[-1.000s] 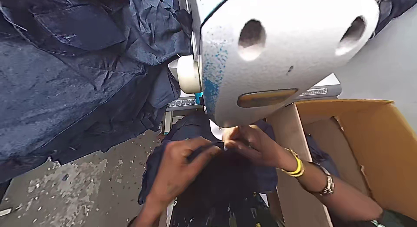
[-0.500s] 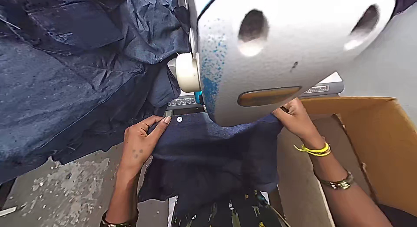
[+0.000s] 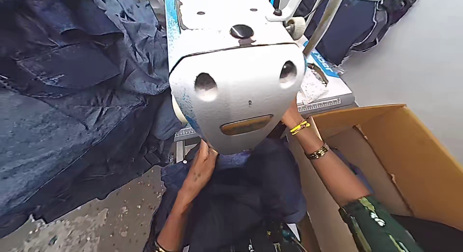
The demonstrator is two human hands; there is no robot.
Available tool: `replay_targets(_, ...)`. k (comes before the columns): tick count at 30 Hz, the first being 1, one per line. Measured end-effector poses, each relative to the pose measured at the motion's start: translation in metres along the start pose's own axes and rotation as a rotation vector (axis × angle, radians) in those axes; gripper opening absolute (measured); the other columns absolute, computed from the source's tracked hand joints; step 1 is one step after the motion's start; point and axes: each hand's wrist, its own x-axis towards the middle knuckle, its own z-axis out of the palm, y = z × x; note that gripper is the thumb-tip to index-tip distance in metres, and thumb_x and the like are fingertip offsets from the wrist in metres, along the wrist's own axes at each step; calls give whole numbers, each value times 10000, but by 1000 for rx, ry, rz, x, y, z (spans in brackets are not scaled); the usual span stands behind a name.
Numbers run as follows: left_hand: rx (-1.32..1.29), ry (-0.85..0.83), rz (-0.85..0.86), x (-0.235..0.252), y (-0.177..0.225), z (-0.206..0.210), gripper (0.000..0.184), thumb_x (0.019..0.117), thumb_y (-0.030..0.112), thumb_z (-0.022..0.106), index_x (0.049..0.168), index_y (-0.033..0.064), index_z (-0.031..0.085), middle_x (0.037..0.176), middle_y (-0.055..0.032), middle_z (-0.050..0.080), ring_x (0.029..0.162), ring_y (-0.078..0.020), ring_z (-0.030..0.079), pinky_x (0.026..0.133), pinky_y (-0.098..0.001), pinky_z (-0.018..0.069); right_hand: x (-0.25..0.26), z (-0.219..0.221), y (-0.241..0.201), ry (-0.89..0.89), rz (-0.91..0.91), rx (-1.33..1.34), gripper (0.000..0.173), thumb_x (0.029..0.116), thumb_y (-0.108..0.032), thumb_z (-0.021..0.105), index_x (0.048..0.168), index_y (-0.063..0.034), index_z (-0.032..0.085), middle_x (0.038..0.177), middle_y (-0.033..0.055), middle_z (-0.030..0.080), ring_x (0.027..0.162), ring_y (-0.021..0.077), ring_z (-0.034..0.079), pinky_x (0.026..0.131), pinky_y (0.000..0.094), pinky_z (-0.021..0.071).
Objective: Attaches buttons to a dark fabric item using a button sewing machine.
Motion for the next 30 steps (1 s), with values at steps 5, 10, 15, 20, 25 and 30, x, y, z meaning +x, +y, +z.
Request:
replay_targets(5, -43, 104, -17, 3, -2, 9, 572, 1003, 218, 488, 1466, -95, 365, 1159, -112, 638, 1033, -34, 603, 928, -220, 484, -5, -8, -10, -85, 17, 69, 379, 898, -58, 739, 1254, 57, 674, 1442, 310, 530, 1426, 537, 379, 1112, 801, 157)
replay_targets(10, -88, 201, -4, 4, -7, 15, 514, 972, 215, 568, 1370, -84, 443, 1027, -60, 604, 827, 17, 574, 765, -161, 482, -32, -12, -18, 240, 12, 183, 193, 967, -131, 646, 1011, 33, 738, 1033, 244, 708, 1028, 441, 672, 882, 608, 487)
replay_targets(15, 24, 201, -6, 6, 2, 11, 369, 986, 209, 578, 1217, -78, 561, 1006, -96, 653, 921, -34, 607, 844, -232, 496, -41, -38, -44, 301, -35, 326, 135, 917, -94, 673, 945, 22, 737, 874, 157, 718, 821, 276, 715, 721, 425, 572)
replay_targets(20, 281, 181, 259, -31, 20, 3, 318, 986, 313, 554, 782, 89, 649, 568, 32, 508, 495, -28, 470, 470, -221, 387, -58, -47, -86, 419, -465, 170, 226, 973, -177, 596, 794, -61, 671, 702, 89, 664, 647, 223, 655, 579, 338, 520)
replay_targets(25, 312, 192, 325, -43, 21, 1, 377, 994, 441, 554, 861, 123, 704, 622, 47, 582, 541, -17, 521, 512, -212, 421, -48, -46, -113, 375, -633, 184, 250, 899, -104, 628, 651, -86, 659, 631, 68, 651, 638, 207, 659, 564, 322, 483)
replay_targets(30, 155, 51, 468, -56, 23, -9, 325, 1015, 371, 595, 939, 92, 743, 744, 23, 692, 663, 60, 588, 615, -107, 462, -66, -46, -109, 338, -609, 330, 164, 987, -148, 610, 847, -75, 655, 643, 51, 606, 591, 182, 573, 561, 285, 440)
